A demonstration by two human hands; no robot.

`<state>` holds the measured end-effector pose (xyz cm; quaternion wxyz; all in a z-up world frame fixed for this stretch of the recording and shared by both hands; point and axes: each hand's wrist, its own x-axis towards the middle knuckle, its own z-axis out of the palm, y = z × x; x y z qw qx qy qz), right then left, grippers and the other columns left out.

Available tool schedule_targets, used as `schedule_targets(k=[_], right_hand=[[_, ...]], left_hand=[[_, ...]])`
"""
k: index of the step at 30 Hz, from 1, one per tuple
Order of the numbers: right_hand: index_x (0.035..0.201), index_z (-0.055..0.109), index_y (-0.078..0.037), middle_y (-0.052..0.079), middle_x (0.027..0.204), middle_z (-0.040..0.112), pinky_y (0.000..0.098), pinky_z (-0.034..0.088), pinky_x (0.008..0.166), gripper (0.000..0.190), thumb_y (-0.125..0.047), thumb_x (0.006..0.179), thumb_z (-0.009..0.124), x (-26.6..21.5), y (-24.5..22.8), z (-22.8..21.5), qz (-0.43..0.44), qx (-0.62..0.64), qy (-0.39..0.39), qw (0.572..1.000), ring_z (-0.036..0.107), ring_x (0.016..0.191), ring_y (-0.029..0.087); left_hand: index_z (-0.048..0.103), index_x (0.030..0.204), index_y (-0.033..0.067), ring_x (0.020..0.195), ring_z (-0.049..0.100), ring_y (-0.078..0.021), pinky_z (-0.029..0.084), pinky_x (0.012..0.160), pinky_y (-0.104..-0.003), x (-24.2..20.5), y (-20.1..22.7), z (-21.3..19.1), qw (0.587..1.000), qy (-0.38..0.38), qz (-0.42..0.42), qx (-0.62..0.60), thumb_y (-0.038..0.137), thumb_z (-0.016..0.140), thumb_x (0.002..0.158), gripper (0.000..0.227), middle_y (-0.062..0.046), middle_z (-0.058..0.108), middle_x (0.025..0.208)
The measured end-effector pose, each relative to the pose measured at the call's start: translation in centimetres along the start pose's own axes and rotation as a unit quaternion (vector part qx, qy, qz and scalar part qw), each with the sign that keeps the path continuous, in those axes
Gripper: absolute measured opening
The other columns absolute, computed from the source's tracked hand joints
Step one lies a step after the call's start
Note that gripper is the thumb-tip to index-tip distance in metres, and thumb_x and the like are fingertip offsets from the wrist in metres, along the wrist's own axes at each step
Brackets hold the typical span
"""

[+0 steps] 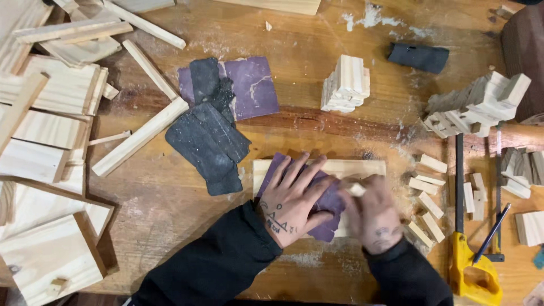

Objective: The person sands wooden blocks using sandpaper and measures a wooden block with a ruler on a workbench.

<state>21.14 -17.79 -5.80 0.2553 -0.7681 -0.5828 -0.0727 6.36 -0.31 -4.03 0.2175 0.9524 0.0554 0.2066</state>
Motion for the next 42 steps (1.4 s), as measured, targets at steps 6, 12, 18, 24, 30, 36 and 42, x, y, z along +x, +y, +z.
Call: schedule_targets(k=[6,12,18,24,30,36,42], right_hand=[[0.103,0.067,-0.013,0.009,0.098,0.067,0.033,0.052,0.069,0.012,-0.022,0.096,0.064,0.3,-0.6,-1.0,-0.018,0.048,-0.037,0.998,0.058,0.082,0.02],[0.108,0.059,-0.007,0.014,0.103,0.066,0.0373,0.049,0.075,0.018,-0.02,0.098,0.064,1.0,-1.4,-1.0,-0.028,0.08,-0.035,0.996,0.056,0.08,0.023],[0.092,0.058,-0.002,0.013,0.087,0.059,0.0324,0.051,0.064,0.024,-0.024,0.099,0.065,0.5,-0.3,-0.5,-0.012,-0.044,-0.015,0.999,0.053,0.076,0.022],[0.096,0.059,-0.012,0.01,0.102,0.068,0.0347,0.051,0.082,0.013,-0.025,0.096,0.059,0.5,0.4,-0.9,-0.042,0.043,-0.031,0.998,0.061,0.089,0.018],[0.1,0.062,-0.001,0.017,0.097,0.072,0.0368,0.056,0.078,0.028,-0.029,0.096,0.065,-0.7,-0.2,-0.6,-0.041,0.024,-0.02,0.999,0.068,0.083,0.025],[0.095,0.059,-0.01,0.014,0.1,0.071,0.037,0.057,0.077,0.025,-0.032,0.102,0.051,0.8,-0.9,-0.4,-0.018,0.029,-0.012,0.999,0.068,0.087,0.025],[0.097,0.064,-0.007,0.014,0.106,0.074,0.0364,0.047,0.083,0.013,-0.017,0.095,0.071,1.6,-1.1,-1.4,-0.051,-0.03,0.011,0.998,0.067,0.09,0.023]], left_hand=[[0.062,0.137,0.0176,0.148,0.039,-0.0382,0.028,0.12,-0.057,0.0,-0.3,-0.2,1.0,-0.01,-0.004,-0.014,0.054,0.079,0.081,0.07,-0.011,0.046,0.159],[0.059,0.143,0.0146,0.15,0.035,-0.0397,0.026,0.122,-0.059,-0.1,-0.5,0.0,0.999,-0.025,-0.003,-0.035,0.053,0.076,0.086,0.071,-0.013,0.043,0.16],[0.062,0.138,0.017,0.149,0.037,-0.0379,0.025,0.123,-0.057,0.1,-0.3,0.0,1.0,-0.015,0.002,-0.015,0.056,0.074,0.085,0.067,-0.011,0.044,0.16],[0.061,0.141,0.0157,0.149,0.039,-0.04,0.026,0.123,-0.058,-0.2,-0.2,-0.1,1.0,-0.006,0.011,-0.01,0.056,0.075,0.085,0.071,-0.013,0.046,0.159],[0.061,0.14,0.0168,0.148,0.039,-0.0396,0.028,0.121,-0.059,-0.1,-0.4,0.0,1.0,-0.006,0.007,-0.005,0.054,0.076,0.084,0.069,-0.012,0.046,0.159],[0.059,0.143,0.0169,0.149,0.037,-0.0401,0.025,0.122,-0.059,0.1,-0.7,0.0,1.0,-0.022,0.012,-0.003,0.056,0.075,0.084,0.072,-0.012,0.043,0.161],[0.062,0.139,0.0175,0.148,0.039,-0.0388,0.027,0.121,-0.058,-0.1,-0.2,0.3,1.0,-0.006,0.011,0.004,0.058,0.074,0.084,0.069,-0.011,0.045,0.16]])
